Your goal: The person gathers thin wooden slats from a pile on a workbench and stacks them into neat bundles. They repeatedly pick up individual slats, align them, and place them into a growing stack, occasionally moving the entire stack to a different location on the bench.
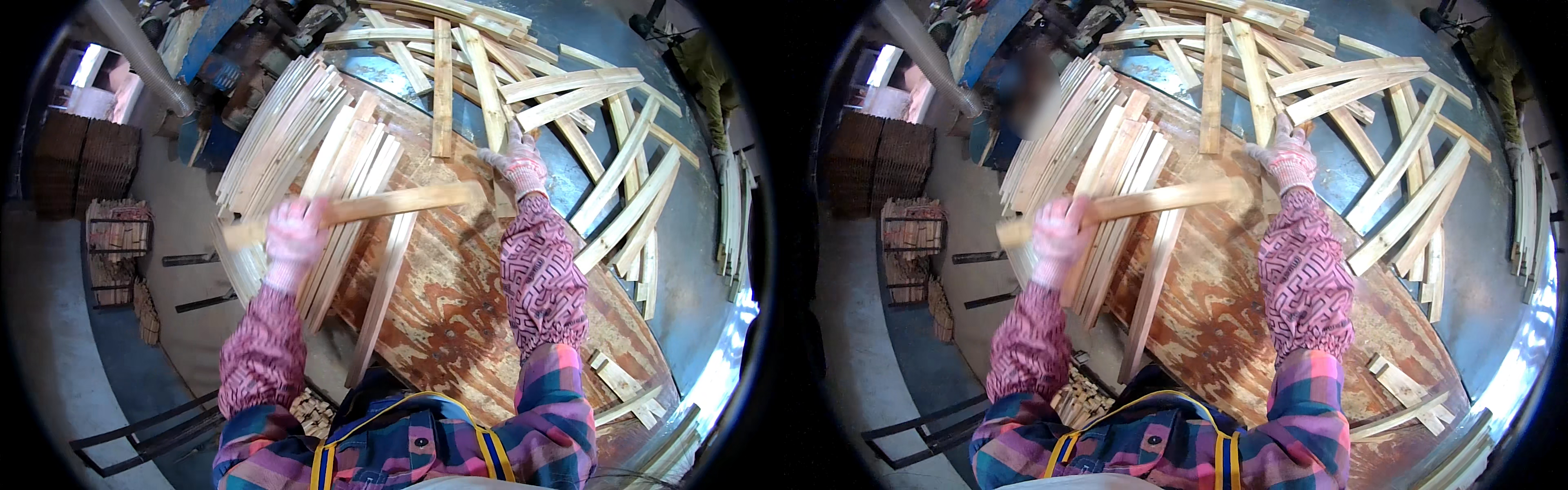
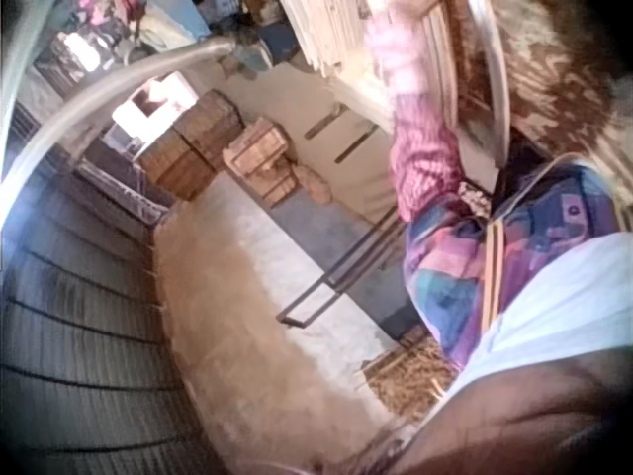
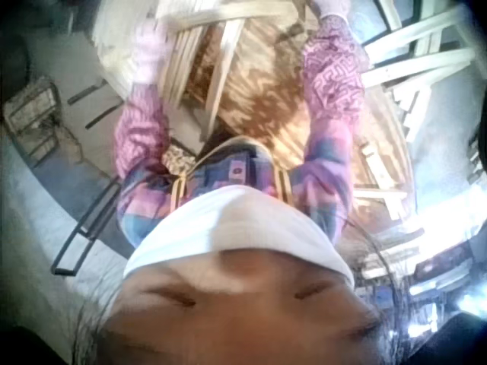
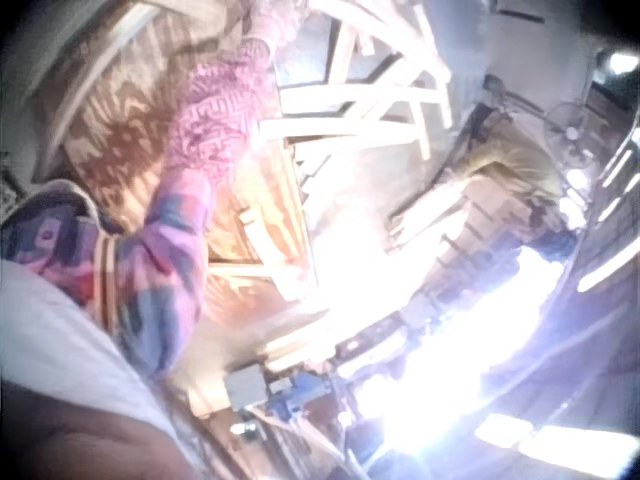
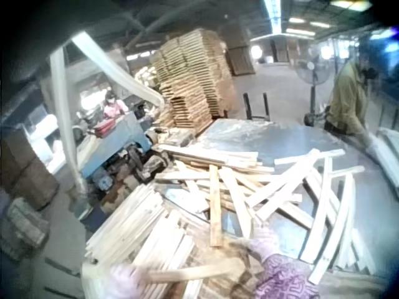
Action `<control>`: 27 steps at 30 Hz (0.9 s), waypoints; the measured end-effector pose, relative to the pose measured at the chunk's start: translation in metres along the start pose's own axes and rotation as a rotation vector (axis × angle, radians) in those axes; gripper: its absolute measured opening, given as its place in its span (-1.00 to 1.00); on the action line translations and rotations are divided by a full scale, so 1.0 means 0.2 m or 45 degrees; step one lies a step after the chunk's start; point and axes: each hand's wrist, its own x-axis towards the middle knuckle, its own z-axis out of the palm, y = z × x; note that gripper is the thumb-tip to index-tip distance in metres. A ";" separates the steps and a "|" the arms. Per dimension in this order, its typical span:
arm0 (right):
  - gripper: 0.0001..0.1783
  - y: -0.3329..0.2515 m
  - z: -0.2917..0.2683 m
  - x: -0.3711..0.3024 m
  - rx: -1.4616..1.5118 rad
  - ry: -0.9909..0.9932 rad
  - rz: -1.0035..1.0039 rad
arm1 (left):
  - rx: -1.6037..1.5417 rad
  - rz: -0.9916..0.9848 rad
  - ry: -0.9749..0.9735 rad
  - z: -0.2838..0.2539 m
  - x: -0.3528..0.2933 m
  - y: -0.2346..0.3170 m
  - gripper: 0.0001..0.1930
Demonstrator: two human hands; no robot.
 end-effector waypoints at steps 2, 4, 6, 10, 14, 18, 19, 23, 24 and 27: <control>0.07 -0.13 -0.02 -0.10 -0.024 -0.031 0.020 | -0.544 -0.423 -0.243 -0.01 -0.35 -0.03 -0.44; 0.01 -0.14 -0.05 -0.17 -0.006 0.034 0.031 | -1.742 -0.889 -0.514 0.08 -0.59 0.01 -0.48; 0.01 -0.09 -0.05 -0.26 -0.015 0.002 0.068 | -2.596 -1.194 -0.758 0.02 -0.63 0.21 -0.55; -0.04 0.06 0.12 -0.74 -0.049 0.190 0.012 | -2.994 -1.170 -0.718 0.08 -0.78 0.43 -0.56; 0.03 0.33 0.39 -1.28 -0.218 0.066 -0.001 | -2.860 -1.084 -0.696 0.20 -0.97 0.48 -0.50; 0.12 0.37 0.60 -1.60 -0.231 0.199 0.033 | -2.317 -0.710 -0.321 0.09 -1.15 0.44 -0.21; 0.10 0.40 0.63 -1.67 -0.143 0.299 -0.112 | -2.037 -0.667 -0.147 0.07 -1.24 0.42 -0.12; 0.07 0.28 0.64 -1.72 -0.247 0.229 0.070 | -1.326 -0.930 -0.326 -0.11 -1.49 0.07 0.03; 0.11 0.33 0.69 -1.68 -0.307 0.260 0.120 | -1.546 -0.904 0.147 0.02 -1.61 -0.03 -0.04; 0.14 0.26 0.74 -1.78 -0.283 0.095 0.313 | -1.437 -1.466 0.327 -0.10 -1.76 -0.53 -0.17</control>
